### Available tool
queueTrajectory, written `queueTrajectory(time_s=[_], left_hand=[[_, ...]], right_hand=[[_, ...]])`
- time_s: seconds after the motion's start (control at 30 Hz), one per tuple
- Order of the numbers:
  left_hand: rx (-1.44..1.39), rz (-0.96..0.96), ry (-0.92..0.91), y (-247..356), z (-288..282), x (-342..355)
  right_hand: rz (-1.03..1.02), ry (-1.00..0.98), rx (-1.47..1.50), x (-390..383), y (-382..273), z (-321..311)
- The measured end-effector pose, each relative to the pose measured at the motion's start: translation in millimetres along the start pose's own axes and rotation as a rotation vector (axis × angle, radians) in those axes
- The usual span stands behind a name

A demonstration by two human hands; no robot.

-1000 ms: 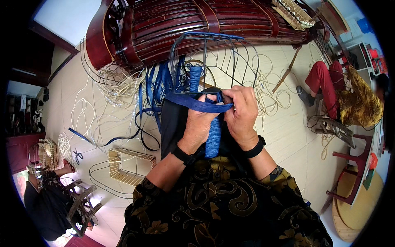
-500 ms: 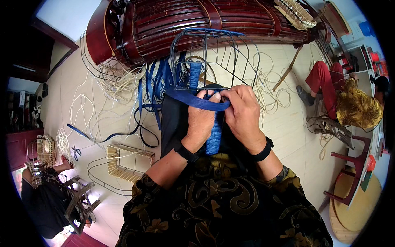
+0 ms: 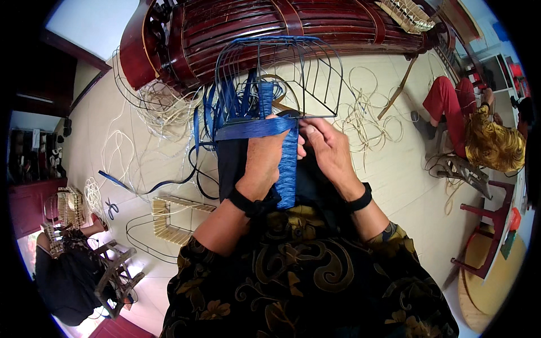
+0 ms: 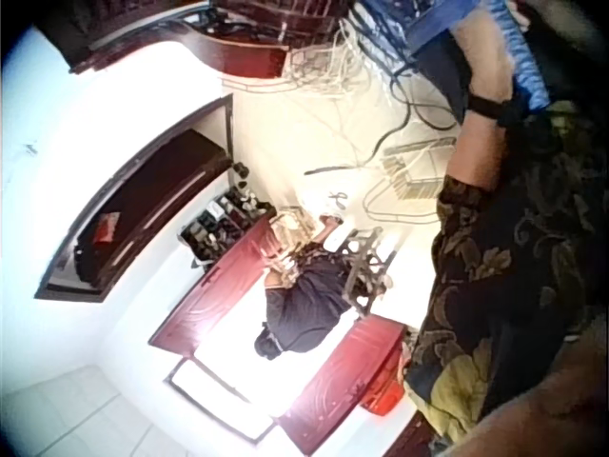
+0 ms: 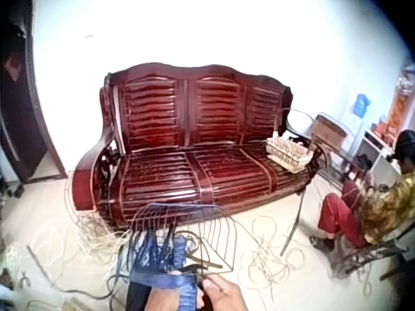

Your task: The person weaves blue plastic straps around a wire basket frame by hand, wrapping the handle and securing the straps to the base.

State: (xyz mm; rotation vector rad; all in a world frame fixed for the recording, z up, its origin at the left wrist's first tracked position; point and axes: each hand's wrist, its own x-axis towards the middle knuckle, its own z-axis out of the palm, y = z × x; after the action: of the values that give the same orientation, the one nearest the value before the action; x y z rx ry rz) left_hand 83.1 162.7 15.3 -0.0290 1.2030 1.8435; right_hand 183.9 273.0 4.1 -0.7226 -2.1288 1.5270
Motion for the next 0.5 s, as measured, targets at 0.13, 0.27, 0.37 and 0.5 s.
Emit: queueTrajectory(time_s=[0.13, 0.27, 0.37, 0.5], left_hand=[[-0.027, -0.070, -0.030, -1, -10, 0], [0.011, -0.119, -0.029, 4, -25, -3], [0.031, -0.107, -0.027, 6, -34, -9], [-0.042, -0.048, -0.053, 3, -38, -13]], right_hand=[[0.303, -0.396, 0.822, 11, -11, 4], [0.261, -0.574, 0.716, 24, -12, 3], [0.192, -0.627, 0.558, 28, -15, 5], [0.206, -0.687, 0.584, 30, -11, 7]])
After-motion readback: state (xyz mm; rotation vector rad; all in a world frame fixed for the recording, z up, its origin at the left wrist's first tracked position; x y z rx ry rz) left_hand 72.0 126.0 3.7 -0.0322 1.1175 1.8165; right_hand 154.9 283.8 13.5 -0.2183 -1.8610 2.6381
